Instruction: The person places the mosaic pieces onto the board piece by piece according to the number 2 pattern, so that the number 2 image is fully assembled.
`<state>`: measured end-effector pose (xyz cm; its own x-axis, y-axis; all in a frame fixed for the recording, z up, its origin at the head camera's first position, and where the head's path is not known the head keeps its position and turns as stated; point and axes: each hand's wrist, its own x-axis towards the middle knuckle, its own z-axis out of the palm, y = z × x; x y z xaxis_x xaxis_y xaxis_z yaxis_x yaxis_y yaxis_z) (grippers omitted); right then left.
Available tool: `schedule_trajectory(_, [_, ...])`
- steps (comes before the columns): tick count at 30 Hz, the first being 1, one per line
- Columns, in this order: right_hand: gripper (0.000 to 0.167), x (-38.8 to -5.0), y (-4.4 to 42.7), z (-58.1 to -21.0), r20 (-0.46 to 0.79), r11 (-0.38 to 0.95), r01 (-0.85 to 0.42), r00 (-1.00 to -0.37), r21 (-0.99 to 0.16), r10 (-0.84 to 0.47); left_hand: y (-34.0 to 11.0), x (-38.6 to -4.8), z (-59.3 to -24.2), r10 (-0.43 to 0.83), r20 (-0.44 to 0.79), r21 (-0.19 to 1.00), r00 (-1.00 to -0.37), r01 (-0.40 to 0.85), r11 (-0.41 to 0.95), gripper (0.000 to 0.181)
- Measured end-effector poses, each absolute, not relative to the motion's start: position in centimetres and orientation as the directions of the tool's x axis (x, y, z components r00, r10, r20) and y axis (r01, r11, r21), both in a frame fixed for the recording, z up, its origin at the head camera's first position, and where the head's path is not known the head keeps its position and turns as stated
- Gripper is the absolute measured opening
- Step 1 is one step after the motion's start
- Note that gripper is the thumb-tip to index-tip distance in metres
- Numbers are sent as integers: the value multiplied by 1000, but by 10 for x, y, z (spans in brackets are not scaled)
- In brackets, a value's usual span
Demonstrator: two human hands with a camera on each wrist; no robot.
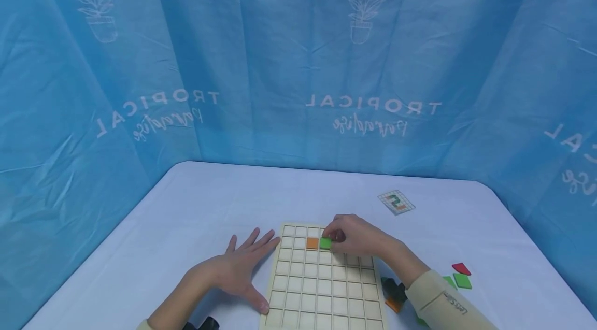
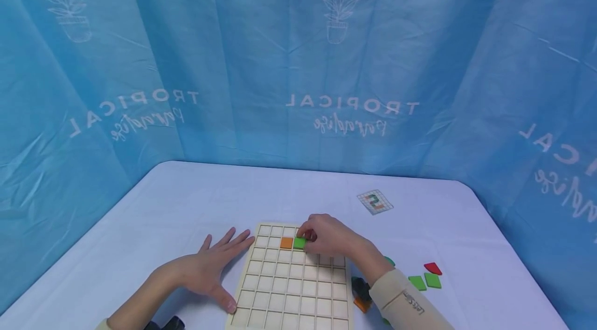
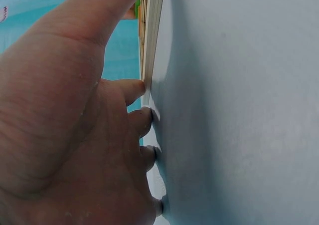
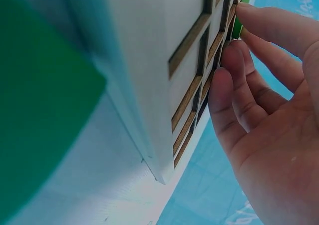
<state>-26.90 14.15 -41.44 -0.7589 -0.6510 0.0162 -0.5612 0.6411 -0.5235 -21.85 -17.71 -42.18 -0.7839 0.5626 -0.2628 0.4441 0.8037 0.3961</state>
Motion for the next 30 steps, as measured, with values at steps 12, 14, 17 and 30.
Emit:
schedule_trajectory(12, [24, -268, 142, -413, 7, 637, -546, -762, -544, -648, -177, -218, -421, 566, -264, 401, -781, 444, 801, 130])
schedule_trajectory(14, [24, -268, 142, -413, 5, 636, -546, -761, -545, -649, -177, -218, -421, 563, -264, 398, -783, 443, 803, 130])
schedule_trajectory(17, [24, -268, 142, -414, 2, 639, -547, -761, -541, -649, -177, -218, -422, 561, -264, 393, -784, 444, 805, 130])
schedule_trajectory(30, [28, -266, 154, -410, -12, 631, -532, -759, -565, -651, -177, -217, -419, 563, -256, 395, -786, 447, 803, 131])
